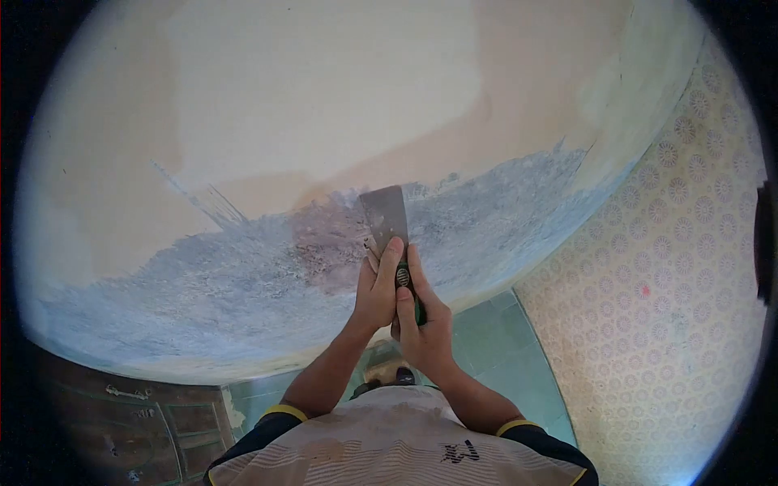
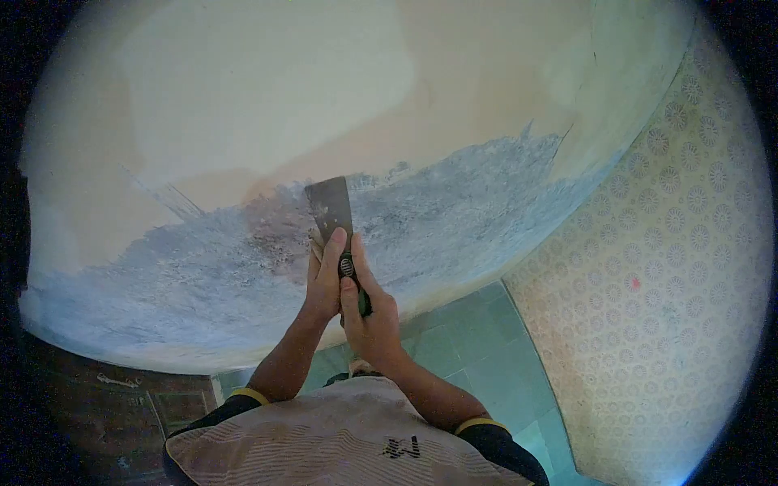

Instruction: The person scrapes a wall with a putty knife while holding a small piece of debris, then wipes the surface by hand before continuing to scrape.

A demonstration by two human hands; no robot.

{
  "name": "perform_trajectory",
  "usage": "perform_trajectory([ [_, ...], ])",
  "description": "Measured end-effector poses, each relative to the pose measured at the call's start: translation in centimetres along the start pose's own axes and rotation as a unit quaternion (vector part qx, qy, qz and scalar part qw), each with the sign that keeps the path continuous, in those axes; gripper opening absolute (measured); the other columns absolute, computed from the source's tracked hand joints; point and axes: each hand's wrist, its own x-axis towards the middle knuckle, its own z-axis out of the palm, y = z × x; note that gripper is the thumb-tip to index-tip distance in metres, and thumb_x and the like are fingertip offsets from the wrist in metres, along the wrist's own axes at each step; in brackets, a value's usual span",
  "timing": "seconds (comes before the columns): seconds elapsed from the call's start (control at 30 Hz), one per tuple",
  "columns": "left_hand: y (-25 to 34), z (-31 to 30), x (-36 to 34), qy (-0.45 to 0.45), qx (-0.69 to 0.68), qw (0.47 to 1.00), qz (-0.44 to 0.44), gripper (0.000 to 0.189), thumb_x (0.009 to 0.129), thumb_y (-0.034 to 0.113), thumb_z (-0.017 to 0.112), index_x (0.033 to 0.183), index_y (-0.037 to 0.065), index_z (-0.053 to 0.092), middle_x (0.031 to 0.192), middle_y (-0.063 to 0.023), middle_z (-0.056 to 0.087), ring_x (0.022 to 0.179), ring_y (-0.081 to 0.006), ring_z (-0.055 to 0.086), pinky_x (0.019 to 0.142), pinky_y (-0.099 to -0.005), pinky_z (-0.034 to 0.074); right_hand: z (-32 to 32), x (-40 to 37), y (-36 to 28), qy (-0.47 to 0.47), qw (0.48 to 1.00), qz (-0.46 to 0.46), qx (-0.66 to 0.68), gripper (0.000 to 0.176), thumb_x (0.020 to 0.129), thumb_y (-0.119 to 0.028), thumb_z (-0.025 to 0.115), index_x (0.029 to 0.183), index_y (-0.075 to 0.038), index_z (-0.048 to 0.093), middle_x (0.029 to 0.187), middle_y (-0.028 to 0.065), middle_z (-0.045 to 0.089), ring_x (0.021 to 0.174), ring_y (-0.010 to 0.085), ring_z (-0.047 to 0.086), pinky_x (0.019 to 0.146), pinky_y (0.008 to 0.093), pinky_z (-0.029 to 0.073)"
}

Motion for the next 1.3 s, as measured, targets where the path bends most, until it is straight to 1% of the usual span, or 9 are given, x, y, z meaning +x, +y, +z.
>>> perform_trajectory([
  [0.2,0.2,0.0,-0.2,0.005,-0.001,1.000,-0.013,0.031,0.105,0.034,0.052,0.090,0.008,0.061,0.077,0.0045,0.055,0.065,-0.0036,0.048,0.055,-0.0247,0.039,0.2,0.1,0.7,0.011,1.000,-0.013,0.000,0.054,0.105,-0.017,0.046,0.156,-0.009,0.031,0.088,0.0085,0.067,0.063,0.0081,0.053,0.057,0.0254,0.046],
  [0.3,-0.3,-0.5,0.3,0.006,0.008,1.000,-0.010,0.031,0.104,0.035,0.053,0.091,0.008,0.061,0.077,0.0042,0.055,0.067,-0.0038,0.049,0.055,-0.0250,0.040,0.1,-0.1,0.0,-0.022,1.000,0.014,0.004,0.055,0.105,-0.017,0.046,0.156,-0.009,0.031,0.095,0.0115,0.069,0.066,0.0081,0.054,0.060,0.0252,0.047],
  [0.4,-0.5,-0.8,0.3,-0.004,0.009,1.000,-0.002,0.031,0.104,0.036,0.053,0.095,0.007,0.060,0.079,0.0033,0.055,0.068,-0.0044,0.050,0.055,-0.0257,0.041,0.2,0.2,0.5,0.005,1.000,-0.024,-0.005,0.055,0.104,-0.017,0.046,0.156,-0.009,0.031,0.104,0.0168,0.070,0.073,0.0089,0.057,0.065,0.0249,0.048],
  [0.5,0.1,-0.6,-0.4,-0.002,0.002,1.000,-0.013,0.033,0.103,0.038,0.054,0.098,0.007,0.060,0.081,0.0022,0.056,0.070,-0.0052,0.050,0.057,-0.0262,0.042,0.4,-0.5,-0.4,-0.015,0.999,0.033,-0.004,0.054,0.104,-0.016,0.046,0.156,-0.010,0.031,0.116,0.0220,0.069,0.083,0.0121,0.061,0.070,0.0263,0.050],
  [0.57,0.6,-0.3,0.2,-0.002,0.002,1.000,-0.018,0.033,0.103,0.039,0.054,0.099,0.006,0.060,0.083,0.0017,0.056,0.071,-0.0056,0.051,0.058,-0.0264,0.042,1.1,0.5,0.3,0.034,0.998,-0.053,-0.017,0.051,0.105,-0.013,0.044,0.155,-0.008,0.034,0.078,-0.0030,0.055,0.059,0.0028,0.043,0.051,0.0213,0.038],
  [0.73,0.0,0.3,-0.4,0.044,-0.035,0.998,-0.020,0.032,0.103,0.039,0.055,0.102,0.007,0.060,0.086,0.0018,0.056,0.075,-0.0056,0.050,0.062,-0.0255,0.044,1.0,-0.3,1.4,0.033,0.996,-0.073,-0.026,0.051,0.105,-0.013,0.044,0.155,-0.008,0.035,0.075,-0.0034,0.054,0.058,0.0028,0.042,0.051,0.0211,0.038],
  [0.93,0.1,-0.4,0.1,-0.008,-0.029,0.999,-0.022,0.032,0.104,0.037,0.055,0.105,0.005,0.061,0.089,0.0021,0.057,0.077,-0.0055,0.051,0.063,-0.0254,0.043,0.8,-0.3,0.0,0.030,0.998,-0.053,-0.006,0.051,0.105,-0.013,0.045,0.155,-0.008,0.035,0.074,-0.0038,0.053,0.058,0.0026,0.042,0.051,0.0207,0.037],
  [1.03,0.2,0.0,0.0,0.023,-0.011,1.000,-0.017,0.031,0.104,0.037,0.055,0.105,0.006,0.060,0.088,0.0023,0.056,0.076,-0.0050,0.050,0.062,-0.0255,0.043,0.8,0.4,0.3,0.025,0.998,-0.051,-0.005,0.052,0.104,-0.013,0.045,0.155,-0.008,0.034,0.074,-0.0043,0.052,0.058,0.0024,0.042,0.051,0.0203,0.037],
  [1.3,0.9,-0.1,0.8,0.001,-0.012,1.000,-0.023,0.029,0.104,0.036,0.055,0.104,0.008,0.060,0.085,0.0033,0.055,0.073,-0.0045,0.051,0.060,-0.0243,0.043,1.0,0.3,0.2,0.029,0.997,-0.065,-0.018,0.052,0.105,-0.013,0.045,0.155,-0.009,0.034,0.075,-0.0045,0.051,0.057,0.0025,0.041,0.050,0.0208,0.036],
])
